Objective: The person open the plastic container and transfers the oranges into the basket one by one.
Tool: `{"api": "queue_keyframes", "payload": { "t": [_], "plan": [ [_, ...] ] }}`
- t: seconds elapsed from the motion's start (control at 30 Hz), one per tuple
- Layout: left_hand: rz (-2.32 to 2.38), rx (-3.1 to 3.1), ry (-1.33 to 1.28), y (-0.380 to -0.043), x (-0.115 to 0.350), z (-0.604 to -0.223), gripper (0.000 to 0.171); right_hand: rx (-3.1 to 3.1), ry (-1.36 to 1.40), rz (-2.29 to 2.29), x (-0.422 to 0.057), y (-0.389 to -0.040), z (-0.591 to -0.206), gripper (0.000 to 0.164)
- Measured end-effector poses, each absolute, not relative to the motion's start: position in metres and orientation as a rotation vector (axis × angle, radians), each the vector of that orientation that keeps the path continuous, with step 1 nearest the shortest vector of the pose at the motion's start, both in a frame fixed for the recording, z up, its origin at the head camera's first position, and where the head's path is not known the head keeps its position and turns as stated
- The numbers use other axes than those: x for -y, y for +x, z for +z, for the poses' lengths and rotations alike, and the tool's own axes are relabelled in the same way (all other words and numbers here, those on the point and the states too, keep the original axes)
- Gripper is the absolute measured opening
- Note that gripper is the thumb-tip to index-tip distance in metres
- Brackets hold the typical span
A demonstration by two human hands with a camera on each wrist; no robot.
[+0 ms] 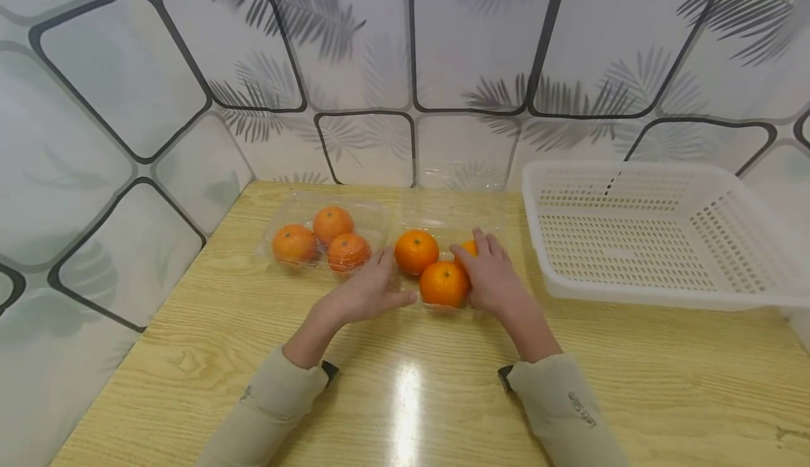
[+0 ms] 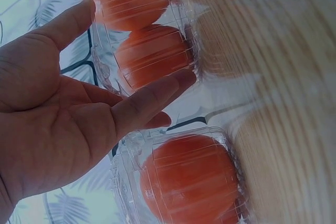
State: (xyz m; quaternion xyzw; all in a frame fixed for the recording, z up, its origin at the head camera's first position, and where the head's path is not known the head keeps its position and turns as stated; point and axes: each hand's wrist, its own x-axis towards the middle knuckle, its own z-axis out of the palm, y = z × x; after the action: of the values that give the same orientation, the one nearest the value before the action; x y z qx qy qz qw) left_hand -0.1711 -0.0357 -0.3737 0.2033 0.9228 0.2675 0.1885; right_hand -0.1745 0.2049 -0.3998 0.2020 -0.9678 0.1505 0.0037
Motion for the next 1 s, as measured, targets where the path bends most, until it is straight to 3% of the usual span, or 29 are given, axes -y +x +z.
{"api": "queue_keyframes", "payload": {
  "t": [1.0],
  "plan": [
    [0.745, -2.608, 0.598, -0.1721, 0.0367, -0.3764, 0.097, 3.013, 0.656, 0.507, -0.2056, -0.1729, -0.3964, 0.069]
  ]
}}
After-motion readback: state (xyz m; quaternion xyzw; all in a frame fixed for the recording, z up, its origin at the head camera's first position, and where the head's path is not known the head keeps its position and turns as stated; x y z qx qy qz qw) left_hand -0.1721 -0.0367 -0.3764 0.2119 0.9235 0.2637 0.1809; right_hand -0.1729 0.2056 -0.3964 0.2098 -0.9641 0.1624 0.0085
